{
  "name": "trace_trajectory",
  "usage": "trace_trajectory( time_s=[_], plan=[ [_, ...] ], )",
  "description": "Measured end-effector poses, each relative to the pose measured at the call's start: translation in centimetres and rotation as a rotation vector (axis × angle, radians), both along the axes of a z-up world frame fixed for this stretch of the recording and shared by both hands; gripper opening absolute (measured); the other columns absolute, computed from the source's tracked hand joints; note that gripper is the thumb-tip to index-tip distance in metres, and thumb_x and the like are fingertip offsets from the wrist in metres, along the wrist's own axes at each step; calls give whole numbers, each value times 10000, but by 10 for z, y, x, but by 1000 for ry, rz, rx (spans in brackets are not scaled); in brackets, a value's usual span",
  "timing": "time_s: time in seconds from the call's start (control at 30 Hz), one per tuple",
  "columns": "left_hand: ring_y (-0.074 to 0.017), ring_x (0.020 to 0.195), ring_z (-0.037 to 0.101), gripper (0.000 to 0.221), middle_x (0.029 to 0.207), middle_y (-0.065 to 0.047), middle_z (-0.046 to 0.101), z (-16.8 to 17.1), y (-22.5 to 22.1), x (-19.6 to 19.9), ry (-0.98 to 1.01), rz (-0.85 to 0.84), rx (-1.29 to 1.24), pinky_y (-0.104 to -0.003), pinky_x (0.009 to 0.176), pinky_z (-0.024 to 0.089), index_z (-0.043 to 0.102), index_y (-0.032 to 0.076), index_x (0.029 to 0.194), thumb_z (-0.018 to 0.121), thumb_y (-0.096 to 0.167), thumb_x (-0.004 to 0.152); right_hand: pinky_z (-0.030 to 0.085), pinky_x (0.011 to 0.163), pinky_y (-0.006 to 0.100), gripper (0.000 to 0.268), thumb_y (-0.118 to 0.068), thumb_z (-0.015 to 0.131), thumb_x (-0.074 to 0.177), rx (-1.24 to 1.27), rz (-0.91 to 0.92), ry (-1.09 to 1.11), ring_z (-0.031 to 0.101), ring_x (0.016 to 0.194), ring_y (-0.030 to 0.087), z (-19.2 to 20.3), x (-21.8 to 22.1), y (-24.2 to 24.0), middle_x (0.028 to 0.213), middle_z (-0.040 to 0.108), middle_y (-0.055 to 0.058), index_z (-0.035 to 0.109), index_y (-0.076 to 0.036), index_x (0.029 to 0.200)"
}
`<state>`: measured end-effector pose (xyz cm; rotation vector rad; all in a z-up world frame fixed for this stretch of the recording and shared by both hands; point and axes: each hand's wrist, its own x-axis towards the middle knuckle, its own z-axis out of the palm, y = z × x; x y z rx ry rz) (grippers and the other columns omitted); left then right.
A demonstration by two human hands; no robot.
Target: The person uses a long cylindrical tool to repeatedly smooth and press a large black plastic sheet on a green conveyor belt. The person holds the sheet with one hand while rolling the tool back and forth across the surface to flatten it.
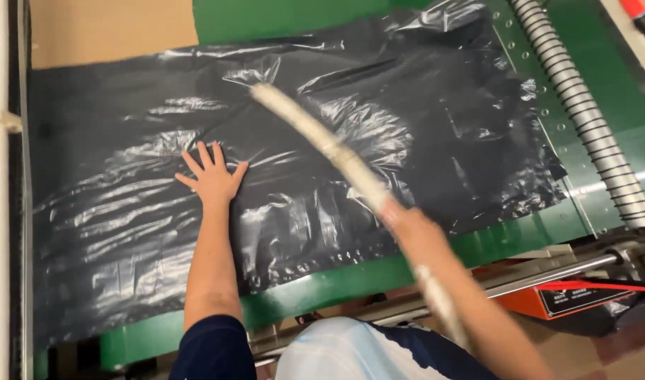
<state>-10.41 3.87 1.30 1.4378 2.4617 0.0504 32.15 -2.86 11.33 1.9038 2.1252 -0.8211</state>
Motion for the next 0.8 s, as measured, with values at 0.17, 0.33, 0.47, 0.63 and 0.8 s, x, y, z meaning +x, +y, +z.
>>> trace_trajectory(
  time_s=[0.17,0.33,0.47,0.63,0.8],
  plan=[
    [-422,1491,-153,957,1679,-51,-45,5,-1,3,-14,14,2,-783,1097,7,110,226,1607,291,793,858,434,953,477,598,-616,342,950,173,-558,74,592,1164,406,-22,117,94,1277,634,203,547,-328,1432],
    [-420,1499,-157,951,1685,-34,-45,20,0,4,-24,38,-60,-773,1105,-7,85,241,1608,302,786,858,388,1018,543,560,-485,333,1001,237,-589,24,511,1233,512,-31,178,114,1394,540,273,429,-334,1531],
    [-404,1506,-29,862,1660,-43,108,42,-12,-11,-104,-14,106,-749,1093,88,212,194,1573,407,691,896,369,964,561,572,-373,334,1059,520,-279,170,508,1178,541,2,145,93,1306,554,349,424,-86,1545],
    [-464,1380,388,528,1424,-240,523,128,-89,-58,77,-246,927,-540,1128,319,512,-6,1374,622,329,980,274,1137,402,569,-189,402,975,458,21,426,408,1401,289,68,53,15,1557,429,130,414,-59,1529],
    [-196,988,643,198,1028,13,610,185,-140,-68,179,-8,1276,-309,869,543,621,139,1152,526,302,1091,551,834,519,460,-285,478,930,-47,378,738,678,984,466,120,-46,-68,1171,714,179,660,-172,1337]
  ],
)
